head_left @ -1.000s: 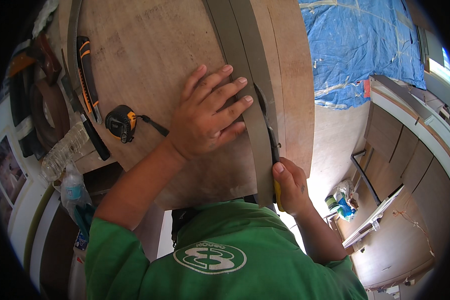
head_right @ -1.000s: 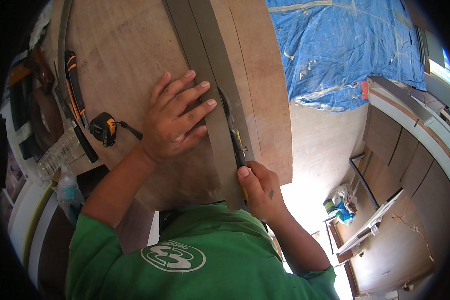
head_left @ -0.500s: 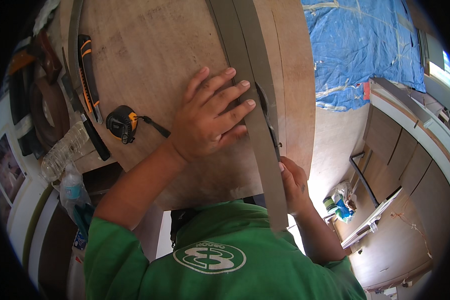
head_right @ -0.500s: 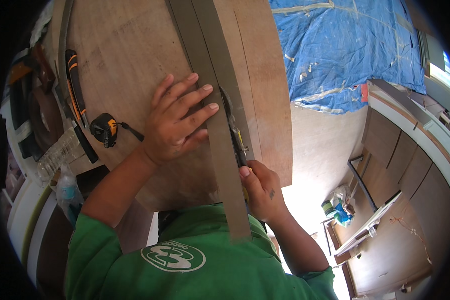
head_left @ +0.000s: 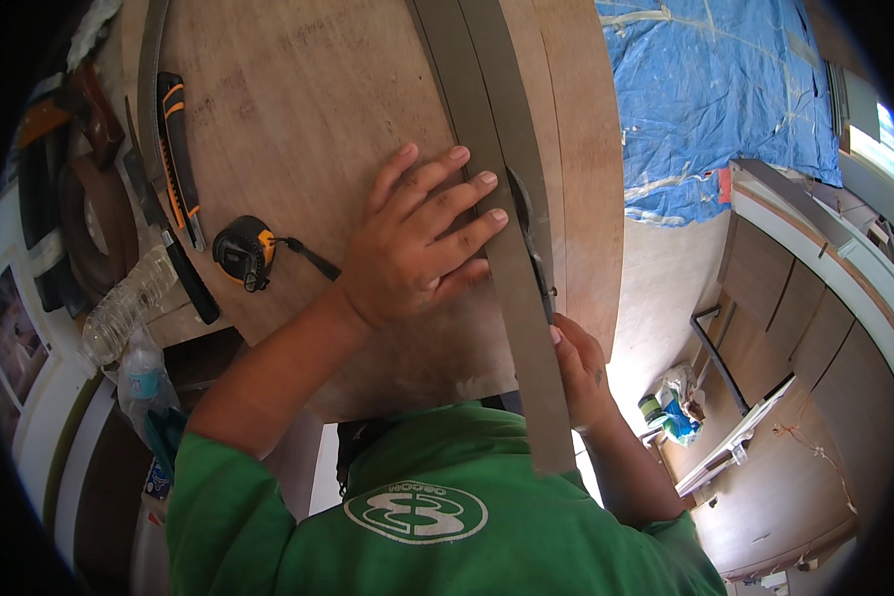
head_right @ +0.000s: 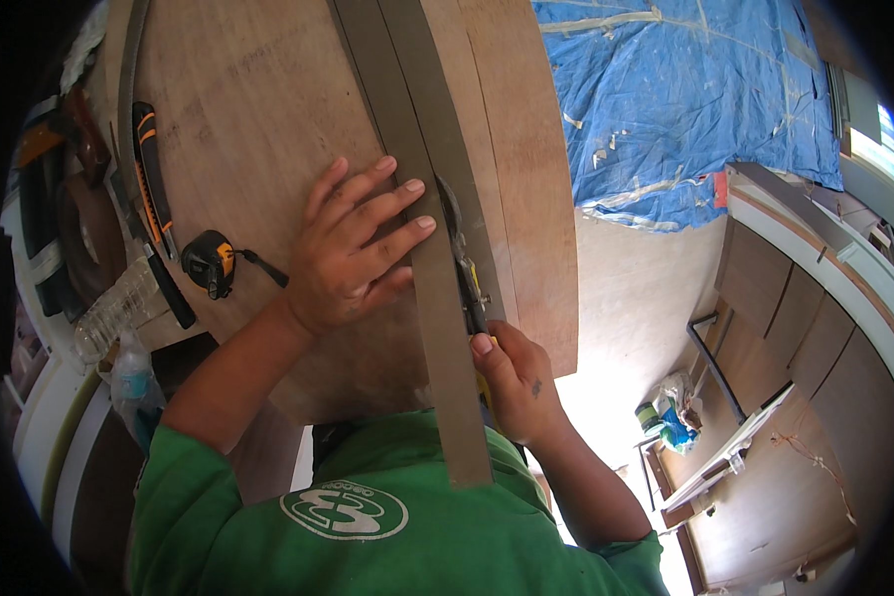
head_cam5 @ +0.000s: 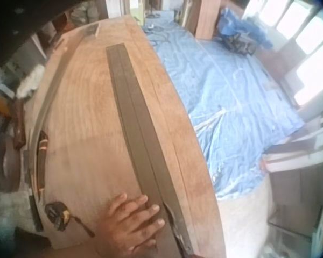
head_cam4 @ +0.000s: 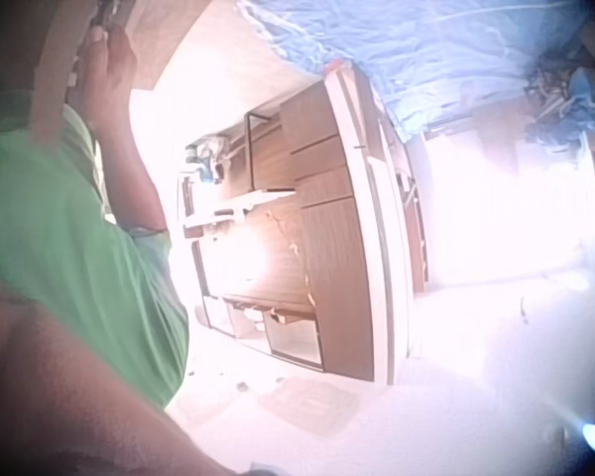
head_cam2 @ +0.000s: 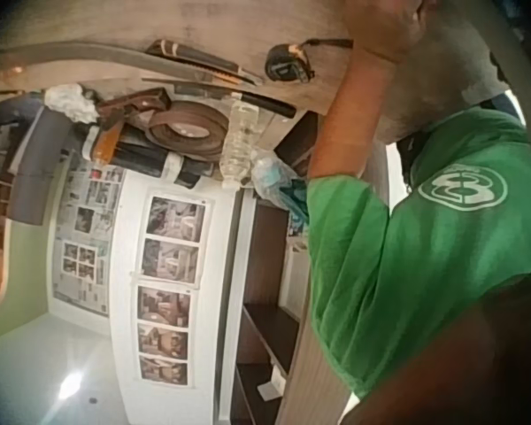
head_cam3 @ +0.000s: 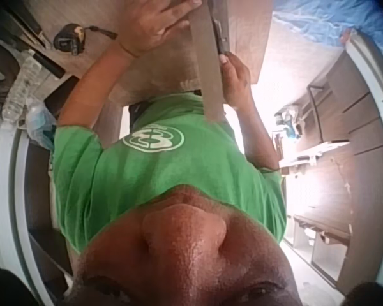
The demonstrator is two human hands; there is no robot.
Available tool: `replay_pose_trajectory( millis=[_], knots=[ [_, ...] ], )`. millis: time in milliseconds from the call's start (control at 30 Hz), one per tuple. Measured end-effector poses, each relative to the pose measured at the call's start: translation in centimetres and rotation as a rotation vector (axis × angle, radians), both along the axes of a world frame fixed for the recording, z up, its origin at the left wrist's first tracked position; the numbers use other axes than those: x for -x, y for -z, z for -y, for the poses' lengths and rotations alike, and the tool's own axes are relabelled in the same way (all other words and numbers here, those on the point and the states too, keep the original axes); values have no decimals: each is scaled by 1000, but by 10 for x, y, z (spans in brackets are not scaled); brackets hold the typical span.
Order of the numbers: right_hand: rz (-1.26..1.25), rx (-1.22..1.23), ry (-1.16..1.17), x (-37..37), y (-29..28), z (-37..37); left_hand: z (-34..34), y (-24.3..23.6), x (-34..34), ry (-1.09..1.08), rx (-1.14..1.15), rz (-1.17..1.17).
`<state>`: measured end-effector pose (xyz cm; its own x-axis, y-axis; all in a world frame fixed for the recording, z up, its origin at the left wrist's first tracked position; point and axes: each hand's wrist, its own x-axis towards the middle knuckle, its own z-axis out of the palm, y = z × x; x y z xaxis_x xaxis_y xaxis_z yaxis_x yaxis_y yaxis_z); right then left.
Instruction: The person uses tin snips to cut a long strip of gray flooring material on a wooden workbench. The person holds the material steady with one hand while cutting along its length with the other, then removes the cut piece.
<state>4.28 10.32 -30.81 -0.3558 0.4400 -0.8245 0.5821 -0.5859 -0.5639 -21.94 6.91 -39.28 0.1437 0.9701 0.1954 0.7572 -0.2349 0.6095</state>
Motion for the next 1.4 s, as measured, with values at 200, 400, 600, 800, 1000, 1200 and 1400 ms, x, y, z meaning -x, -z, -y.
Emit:
replay_pose_trajectory(
  millis=[200, 400, 600, 800, 1000, 1200, 1400],
  knots=[
    [0, -5, 9, -4, 4, 2, -1, -2, -4, -54, -23, 19],
    [-7, 69, 25, -12, 7, 6, -1, 3, -8, -113, -31, -71],
    [-26, 19, -31, -11, 12, 6, 0, 3, -7, -111, -53, -45],
    [-32, 16, -50, -11, 14, 4, -1, 2, -6, -122, -58, -20],
    [-40, -10, -38, -7, 12, 4, -1, 2, -6, -123, -57, -17],
    [-35, -36, -49, -10, 13, 6, -1, 2, -6, -125, -60, -17],
    [-39, -37, -57, -10, 13, 5, -1, 2, -6, -125, -59, -20]
  ],
)
